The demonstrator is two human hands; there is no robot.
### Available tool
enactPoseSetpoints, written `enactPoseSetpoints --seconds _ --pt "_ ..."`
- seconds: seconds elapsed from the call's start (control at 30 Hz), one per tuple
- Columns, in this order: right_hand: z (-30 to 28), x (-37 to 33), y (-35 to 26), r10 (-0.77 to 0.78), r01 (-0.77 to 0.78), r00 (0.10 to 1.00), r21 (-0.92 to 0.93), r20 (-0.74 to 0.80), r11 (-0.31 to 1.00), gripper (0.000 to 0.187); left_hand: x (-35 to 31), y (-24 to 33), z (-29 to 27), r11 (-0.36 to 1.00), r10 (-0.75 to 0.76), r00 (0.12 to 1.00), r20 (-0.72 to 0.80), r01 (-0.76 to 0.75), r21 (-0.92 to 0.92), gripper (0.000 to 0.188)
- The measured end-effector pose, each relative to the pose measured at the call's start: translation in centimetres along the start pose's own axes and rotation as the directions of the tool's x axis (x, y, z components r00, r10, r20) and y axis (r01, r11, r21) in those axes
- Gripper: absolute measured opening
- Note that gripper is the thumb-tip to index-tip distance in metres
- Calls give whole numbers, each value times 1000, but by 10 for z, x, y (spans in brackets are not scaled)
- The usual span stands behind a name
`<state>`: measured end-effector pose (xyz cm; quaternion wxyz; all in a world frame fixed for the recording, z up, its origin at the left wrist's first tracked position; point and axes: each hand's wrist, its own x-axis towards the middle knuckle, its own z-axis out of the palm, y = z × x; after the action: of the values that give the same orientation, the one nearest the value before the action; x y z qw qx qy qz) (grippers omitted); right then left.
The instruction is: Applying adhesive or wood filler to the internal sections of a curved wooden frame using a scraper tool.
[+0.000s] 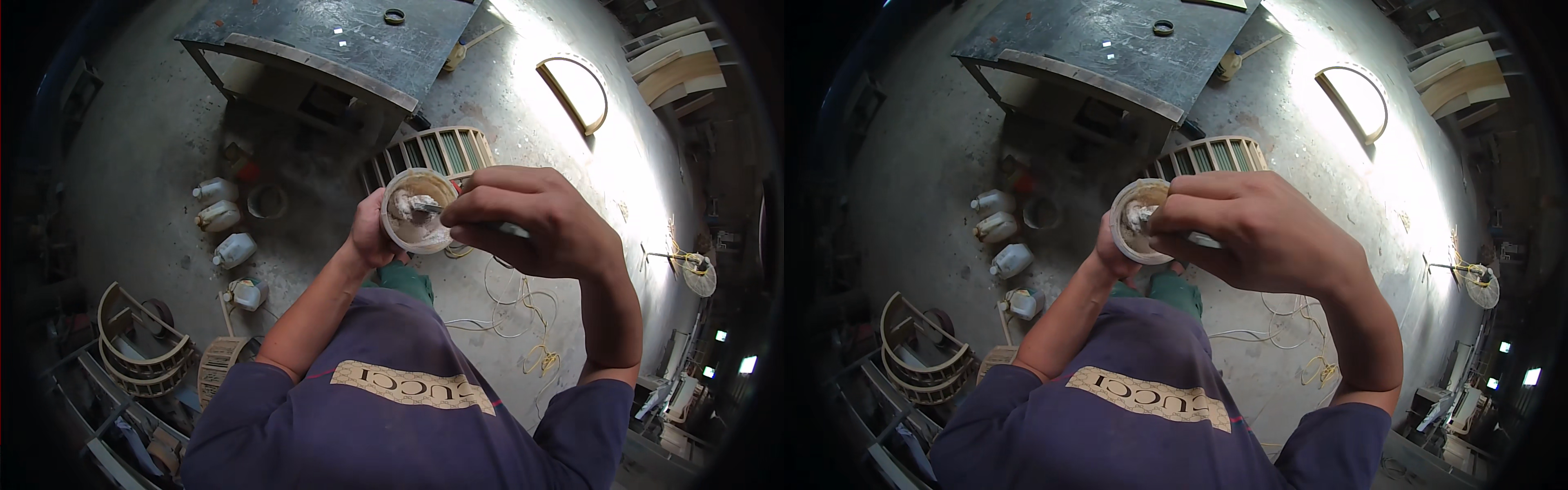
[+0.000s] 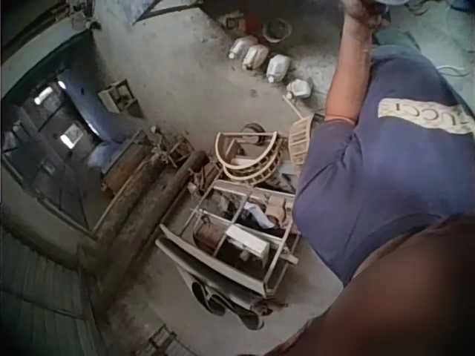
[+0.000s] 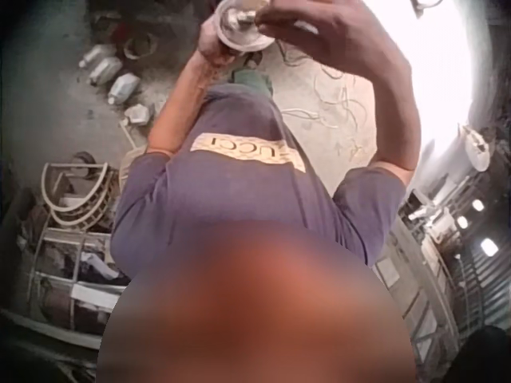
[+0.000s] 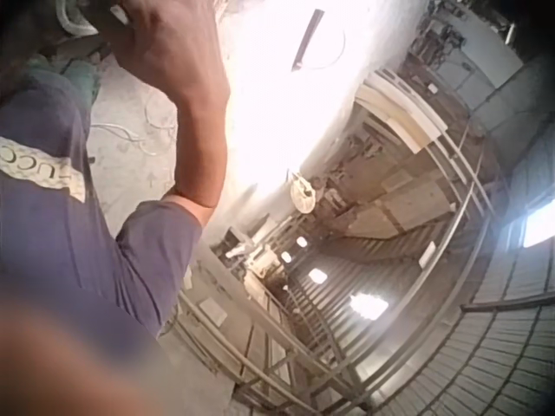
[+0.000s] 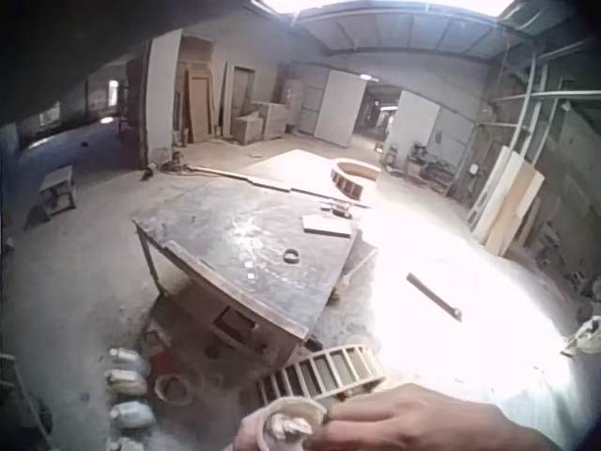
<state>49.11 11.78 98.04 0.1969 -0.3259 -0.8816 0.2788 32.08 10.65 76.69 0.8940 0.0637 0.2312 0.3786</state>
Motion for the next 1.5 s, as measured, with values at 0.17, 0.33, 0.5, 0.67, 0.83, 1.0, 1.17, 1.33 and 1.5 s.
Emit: enactPoseSetpoints --seconds 0.17,0.33,0.5,0.67,0.83,1.0,1.17,1.33,1.5 --pt "14 -3 18 113 -101 988 -114 103 988 6 10 0 -19 998 -51 994 93 48 30 51" --pt "38 -21 25 361 -328 924 227 -125 917 17 19 -5 -31 993 110 992 -55 -113 -36 30" --pt "68 -38 37 726 -434 663 695 -184 573 29 24 -15 -41 970 233 960 -157 -240 -30 25" --pt "77 -46 37 842 -330 465 829 -275 453 31 29 -11 -35 924 384 918 -105 -381 47 23" --pt "83 -72 82 180 -329 746 -120 -641 937 11 32 -11 -55 884 466 869 168 -461 -73 49" --pt "61 -46 41 733 -132 551 826 -398 548 28 30 -8 -56 866 477 878 23 -475 158 53" --pt "43 -65 31 550 -216 574 536 -607 816 29 32 -10 -60 905 306 914 267 -367 217 47" --pt "32 -64 18 359 -255 724 254 -589 933 29 27 -6 -43 994 36 754 656 39 -99 52" --pt "21 -63 7 311 -253 828 185 -466 950 30 24 -14 -36 948 54 861 505 115 -297 55"
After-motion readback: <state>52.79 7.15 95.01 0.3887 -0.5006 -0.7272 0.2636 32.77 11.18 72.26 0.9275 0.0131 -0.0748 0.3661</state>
